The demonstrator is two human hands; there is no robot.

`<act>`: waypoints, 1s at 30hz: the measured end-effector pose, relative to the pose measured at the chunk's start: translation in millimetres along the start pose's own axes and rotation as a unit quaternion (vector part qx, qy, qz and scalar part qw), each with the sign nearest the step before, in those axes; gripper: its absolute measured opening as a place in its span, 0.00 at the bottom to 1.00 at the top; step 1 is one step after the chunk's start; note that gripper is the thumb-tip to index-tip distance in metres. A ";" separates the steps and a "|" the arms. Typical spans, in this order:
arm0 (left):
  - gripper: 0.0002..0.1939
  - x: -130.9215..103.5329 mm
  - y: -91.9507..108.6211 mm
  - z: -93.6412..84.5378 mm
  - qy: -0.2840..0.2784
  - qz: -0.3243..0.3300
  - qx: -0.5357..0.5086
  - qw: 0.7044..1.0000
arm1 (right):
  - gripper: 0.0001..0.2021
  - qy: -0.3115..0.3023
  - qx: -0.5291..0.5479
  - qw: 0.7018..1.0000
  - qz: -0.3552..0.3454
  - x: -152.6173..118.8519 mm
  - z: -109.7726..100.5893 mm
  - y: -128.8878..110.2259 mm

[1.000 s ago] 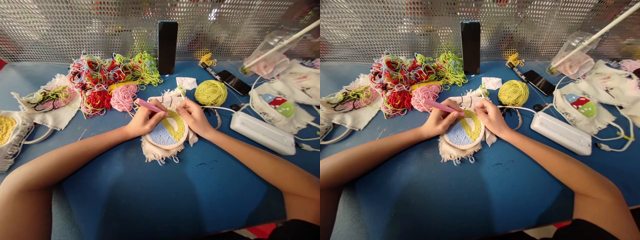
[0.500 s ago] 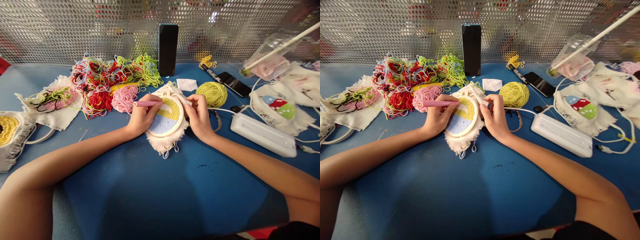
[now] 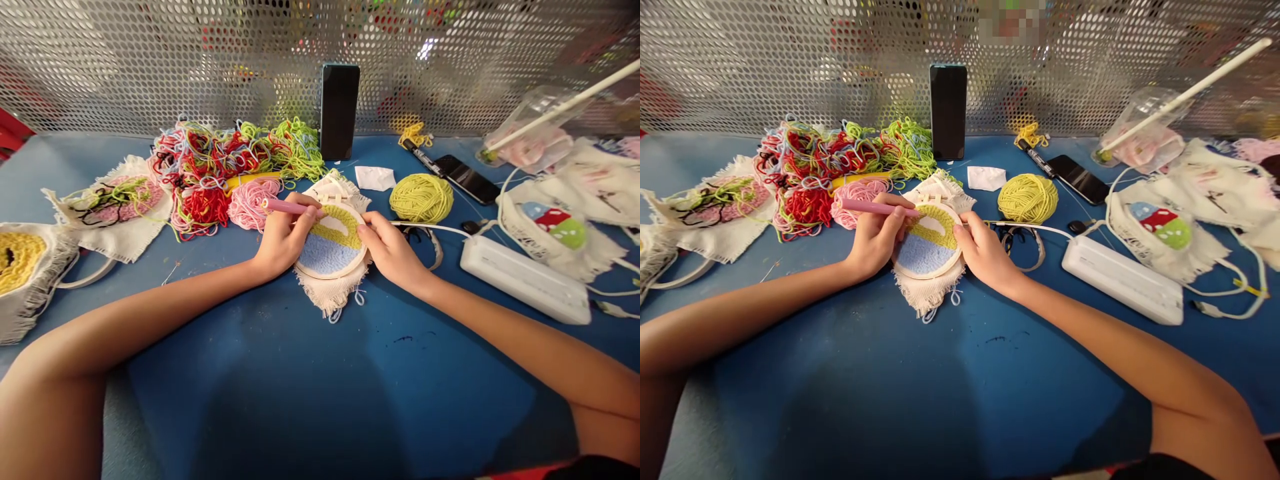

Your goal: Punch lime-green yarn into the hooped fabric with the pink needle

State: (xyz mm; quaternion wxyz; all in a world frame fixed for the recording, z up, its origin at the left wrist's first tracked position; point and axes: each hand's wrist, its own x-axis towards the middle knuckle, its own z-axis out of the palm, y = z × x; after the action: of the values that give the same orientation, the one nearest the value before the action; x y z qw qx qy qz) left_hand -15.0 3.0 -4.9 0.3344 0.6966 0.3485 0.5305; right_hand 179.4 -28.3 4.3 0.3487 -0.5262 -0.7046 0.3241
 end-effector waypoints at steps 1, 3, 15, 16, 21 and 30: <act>0.12 -0.1 -0.5 0.1 0.002 -0.012 -0.012 1.000 | 0.10 0.004 0.010 1.000 -0.007 1.4 0.7 2.9; 0.11 -0.6 -1.2 0.4 0.006 -0.034 -0.035 0.999 | 0.11 0.015 0.013 1.000 -0.021 4.2 1.5 8.3; 0.12 -2.4 6.3 -6.7 -0.008 -0.013 0.003 1.000 | 0.11 -0.012 0.083 0.996 -0.031 8.6 -2.4 18.0; 0.12 -2.8 5.7 -7.0 -0.010 -0.010 0.005 1.000 | 0.11 -0.007 0.081 0.996 -0.029 8.7 -2.1 18.4; 0.12 -4.7 1.7 -7.1 -0.019 -0.010 -0.001 1.000 | 0.10 0.012 0.046 0.999 -0.007 6.1 -0.1 17.1; 0.12 -6.5 -0.1 -7.1 -0.014 0.004 0.004 1.000 | 0.14 -0.003 0.024 0.999 -0.025 5.9 2.3 16.2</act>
State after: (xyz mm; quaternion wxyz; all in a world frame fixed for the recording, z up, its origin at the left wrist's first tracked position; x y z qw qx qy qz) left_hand -23.2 -1.8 -6.8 0.3345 0.7068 0.3431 0.5204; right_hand 184.6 -19.0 -9.4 0.3678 -0.4986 -0.7105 0.3335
